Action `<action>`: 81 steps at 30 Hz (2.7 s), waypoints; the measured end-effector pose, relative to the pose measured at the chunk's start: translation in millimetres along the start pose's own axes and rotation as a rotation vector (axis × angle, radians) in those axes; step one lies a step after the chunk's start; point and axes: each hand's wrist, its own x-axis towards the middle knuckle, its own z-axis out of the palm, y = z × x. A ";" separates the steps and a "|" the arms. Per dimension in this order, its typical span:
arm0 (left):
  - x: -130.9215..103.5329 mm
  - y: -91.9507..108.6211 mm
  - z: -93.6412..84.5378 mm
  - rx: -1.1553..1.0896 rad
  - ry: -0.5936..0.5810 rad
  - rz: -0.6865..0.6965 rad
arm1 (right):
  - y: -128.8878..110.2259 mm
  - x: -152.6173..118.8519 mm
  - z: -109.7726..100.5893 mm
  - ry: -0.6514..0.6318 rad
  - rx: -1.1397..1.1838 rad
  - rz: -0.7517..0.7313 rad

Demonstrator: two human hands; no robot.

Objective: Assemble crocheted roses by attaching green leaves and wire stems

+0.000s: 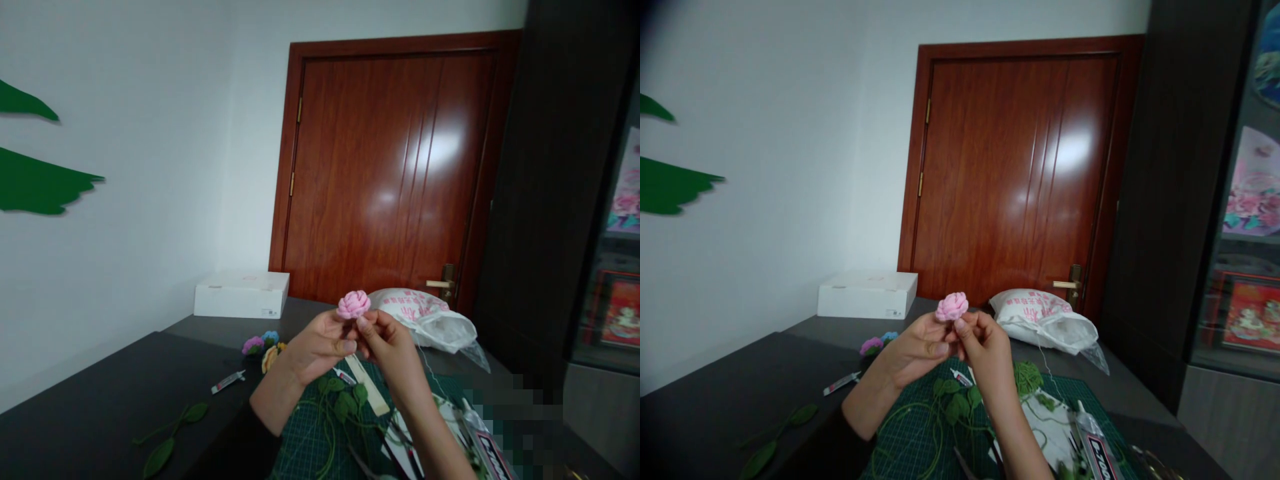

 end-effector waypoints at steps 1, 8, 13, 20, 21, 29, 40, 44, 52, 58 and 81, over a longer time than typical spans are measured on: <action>0.3 -0.2 0.3 0.031 0.027 0.012 | 3.4 0.4 0.7 -0.005 -0.019 -0.008; 1.2 1.6 3.9 0.227 0.215 0.151 | 11.5 -0.6 7.3 -0.137 -0.055 -0.064; -3.1 12.0 2.3 0.263 0.178 0.134 | 20.1 -2.2 12.8 -0.164 -0.067 -0.053; -0.5 12.3 -8.9 0.261 0.184 0.108 | 29.1 1.0 16.4 -0.122 0.022 0.008; 0.0 12.2 -10.9 0.262 0.191 0.107 | 27.7 1.1 16.1 -0.131 0.032 0.013; -4.4 18.0 -3.8 0.306 0.292 0.177 | 29.2 0.2 17.4 -0.125 0.084 0.033; -11.4 31.7 12.5 0.633 0.342 0.239 | 25.0 3.3 16.9 -0.094 0.060 -0.052; -15.0 36.7 24.2 0.957 0.368 0.442 | 32.2 4.4 14.7 -0.009 0.009 -0.084; -7.3 26.8 -2.3 0.700 0.390 0.227 | 54.1 6.8 15.1 -0.118 -0.159 -0.091; -1.6 30.6 -25.0 0.340 0.502 0.251 | 62.3 11.6 -9.0 -0.210 -0.492 -0.048; -10.8 44.9 -56.0 0.512 0.471 0.225 | 125.3 1.0 -41.0 -0.840 -1.132 0.517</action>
